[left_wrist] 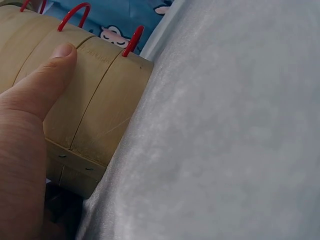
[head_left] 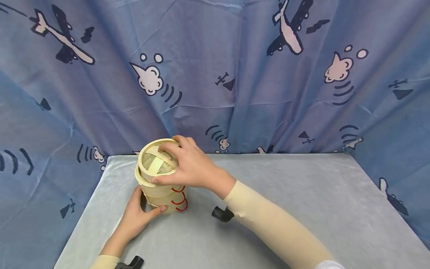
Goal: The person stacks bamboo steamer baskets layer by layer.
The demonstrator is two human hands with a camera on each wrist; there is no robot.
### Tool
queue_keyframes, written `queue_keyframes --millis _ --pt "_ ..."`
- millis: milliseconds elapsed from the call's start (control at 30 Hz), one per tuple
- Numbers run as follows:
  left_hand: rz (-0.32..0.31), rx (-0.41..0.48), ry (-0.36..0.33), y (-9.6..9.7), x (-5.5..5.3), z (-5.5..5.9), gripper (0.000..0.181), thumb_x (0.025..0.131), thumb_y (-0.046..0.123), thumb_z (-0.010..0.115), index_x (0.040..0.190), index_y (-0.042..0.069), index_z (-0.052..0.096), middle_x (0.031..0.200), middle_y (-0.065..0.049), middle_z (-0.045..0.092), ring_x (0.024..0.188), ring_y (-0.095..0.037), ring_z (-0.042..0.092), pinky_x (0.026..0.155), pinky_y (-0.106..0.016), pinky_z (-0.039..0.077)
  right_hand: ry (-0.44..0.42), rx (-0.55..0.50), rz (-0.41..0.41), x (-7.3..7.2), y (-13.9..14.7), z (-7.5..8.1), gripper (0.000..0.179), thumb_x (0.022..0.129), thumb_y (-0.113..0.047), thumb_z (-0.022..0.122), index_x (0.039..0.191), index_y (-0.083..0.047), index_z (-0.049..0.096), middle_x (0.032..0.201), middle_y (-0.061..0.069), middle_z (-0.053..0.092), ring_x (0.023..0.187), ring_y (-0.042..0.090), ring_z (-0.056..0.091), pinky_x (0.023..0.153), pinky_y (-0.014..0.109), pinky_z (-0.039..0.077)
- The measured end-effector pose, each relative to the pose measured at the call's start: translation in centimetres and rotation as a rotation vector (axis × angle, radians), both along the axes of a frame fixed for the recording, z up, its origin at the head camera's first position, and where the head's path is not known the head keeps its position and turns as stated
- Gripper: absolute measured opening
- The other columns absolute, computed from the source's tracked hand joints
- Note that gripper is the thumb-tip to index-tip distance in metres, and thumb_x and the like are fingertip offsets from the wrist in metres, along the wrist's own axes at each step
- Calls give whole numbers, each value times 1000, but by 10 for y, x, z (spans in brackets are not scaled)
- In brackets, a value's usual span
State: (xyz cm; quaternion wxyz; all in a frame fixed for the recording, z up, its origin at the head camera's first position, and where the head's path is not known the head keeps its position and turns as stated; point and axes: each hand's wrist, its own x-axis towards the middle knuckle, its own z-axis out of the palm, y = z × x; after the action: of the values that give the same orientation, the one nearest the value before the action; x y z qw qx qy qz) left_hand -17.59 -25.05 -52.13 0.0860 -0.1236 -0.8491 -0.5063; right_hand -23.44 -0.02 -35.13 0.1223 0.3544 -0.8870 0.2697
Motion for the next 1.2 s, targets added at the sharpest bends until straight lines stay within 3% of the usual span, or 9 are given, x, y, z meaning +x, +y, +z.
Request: queue_keyframes --millis 200,533,833,967,1100,1200 --pt "-9 13 -1 2 2 1 95 84 21 97 160 11 42 155 -9 50 147 -26 43 115 -9 26 -7 13 4 4 -7 -1 83 77 -71 88 144 -27 65 152 17 54 135 36 50 101 47 54" --pt "-30 20 -21 9 2 2 95 84 24 98 160 13 42 156 -8 50 149 -27 43 116 -10 26 16 46 14 6 -4 -2 85 78 -72 87 146 -27 64 152 12 53 134 35 50 104 47 52" --pt "-16 -13 -33 9 4 1 98 84 28 98 161 13 40 156 -11 49 149 -30 41 116 -14 25 -69 18 18 11 0 -6 102 79 -73 87 161 -28 47 171 20 35 155 39 37 113 61 50" --pt "-13 -12 -22 7 7 2 112 82 25 99 168 12 28 160 -15 42 149 -33 40 116 -14 26 -113 -11 3 16 7 -6 104 83 -73 84 167 -28 40 173 22 31 157 40 35 114 64 48" --pt "18 17 -6 3 11 9 122 84 19 96 174 14 14 167 -18 34 150 -41 40 123 -39 33 -134 -31 -41 22 18 -6 99 88 -73 78 168 -29 40 175 19 29 159 38 32 118 67 43" --pt "41 26 27 -1 14 21 117 86 18 93 174 13 17 168 -21 35 150 -49 40 121 -66 33 -105 -25 -82 23 27 -6 96 90 -73 76 168 -28 42 176 17 30 161 37 29 122 67 38"
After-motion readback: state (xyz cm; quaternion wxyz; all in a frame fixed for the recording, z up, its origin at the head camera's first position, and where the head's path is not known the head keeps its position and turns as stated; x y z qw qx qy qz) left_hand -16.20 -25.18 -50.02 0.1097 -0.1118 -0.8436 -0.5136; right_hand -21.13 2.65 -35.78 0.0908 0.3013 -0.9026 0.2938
